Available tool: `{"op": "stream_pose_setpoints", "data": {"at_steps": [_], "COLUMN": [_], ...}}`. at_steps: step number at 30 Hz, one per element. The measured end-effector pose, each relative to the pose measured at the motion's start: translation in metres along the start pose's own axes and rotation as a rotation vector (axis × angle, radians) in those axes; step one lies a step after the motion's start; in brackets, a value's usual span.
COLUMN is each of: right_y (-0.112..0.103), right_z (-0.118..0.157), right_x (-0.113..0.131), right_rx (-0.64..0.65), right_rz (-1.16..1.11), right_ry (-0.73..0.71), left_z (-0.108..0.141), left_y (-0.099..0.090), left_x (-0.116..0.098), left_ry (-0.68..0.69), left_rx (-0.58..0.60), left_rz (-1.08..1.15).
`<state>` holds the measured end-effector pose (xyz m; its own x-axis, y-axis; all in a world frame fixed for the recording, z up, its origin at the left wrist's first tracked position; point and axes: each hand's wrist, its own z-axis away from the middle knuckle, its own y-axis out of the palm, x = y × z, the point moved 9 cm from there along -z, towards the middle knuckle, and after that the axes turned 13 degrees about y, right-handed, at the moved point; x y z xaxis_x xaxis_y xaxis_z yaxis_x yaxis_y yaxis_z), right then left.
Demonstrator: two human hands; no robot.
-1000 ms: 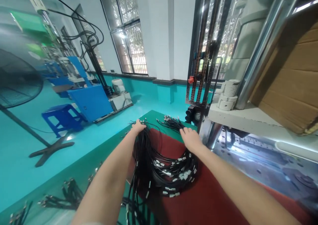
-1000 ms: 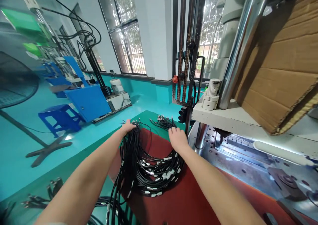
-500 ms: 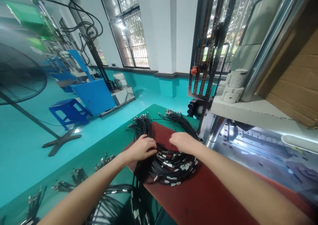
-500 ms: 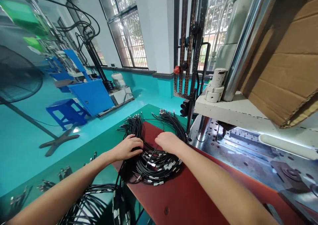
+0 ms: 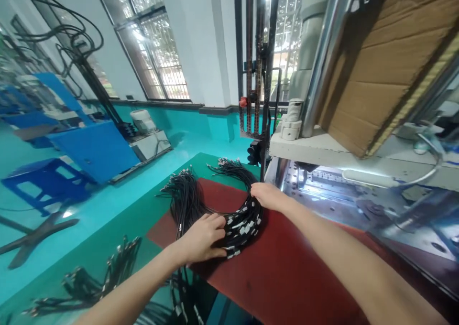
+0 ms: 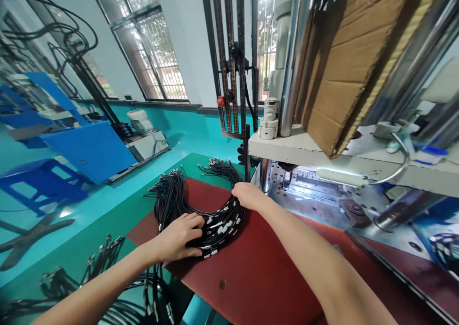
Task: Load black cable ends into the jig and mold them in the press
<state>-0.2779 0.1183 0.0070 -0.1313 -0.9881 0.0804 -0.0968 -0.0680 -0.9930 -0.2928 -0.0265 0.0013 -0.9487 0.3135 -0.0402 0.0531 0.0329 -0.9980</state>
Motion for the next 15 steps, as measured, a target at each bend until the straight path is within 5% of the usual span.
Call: {"op": "stream_pose_setpoints", "data": {"at_steps": [5, 9, 13, 15], "right_y": [-0.011, -0.04, -0.05, -0.044], "right_z": [0.015, 0.063, 0.177, 0.254], "right_x": [0.003, -0.015, -0.06, -0.069], "right_rx": [0.005, -0.042, 0.152, 0.309], "right_rz": [-0.009, -0.01, 0.044, 0.087], "right_ry": [0.026, 0.136, 0.503, 0.677], "left_z": [0.017, 0.021, 0.01, 0.0], "left_y": [0.012, 0.011, 0.002, 0.02], "left_x": [0.008, 0.01, -0.032, -0.067], "left_ry": [-0.099, -0.113, -0.055, -0.009], "left_rx": [-0.086, -0.218, -0.382, -0.275], "left_rz": [0.034, -0.043, -0.046, 0.09]}}
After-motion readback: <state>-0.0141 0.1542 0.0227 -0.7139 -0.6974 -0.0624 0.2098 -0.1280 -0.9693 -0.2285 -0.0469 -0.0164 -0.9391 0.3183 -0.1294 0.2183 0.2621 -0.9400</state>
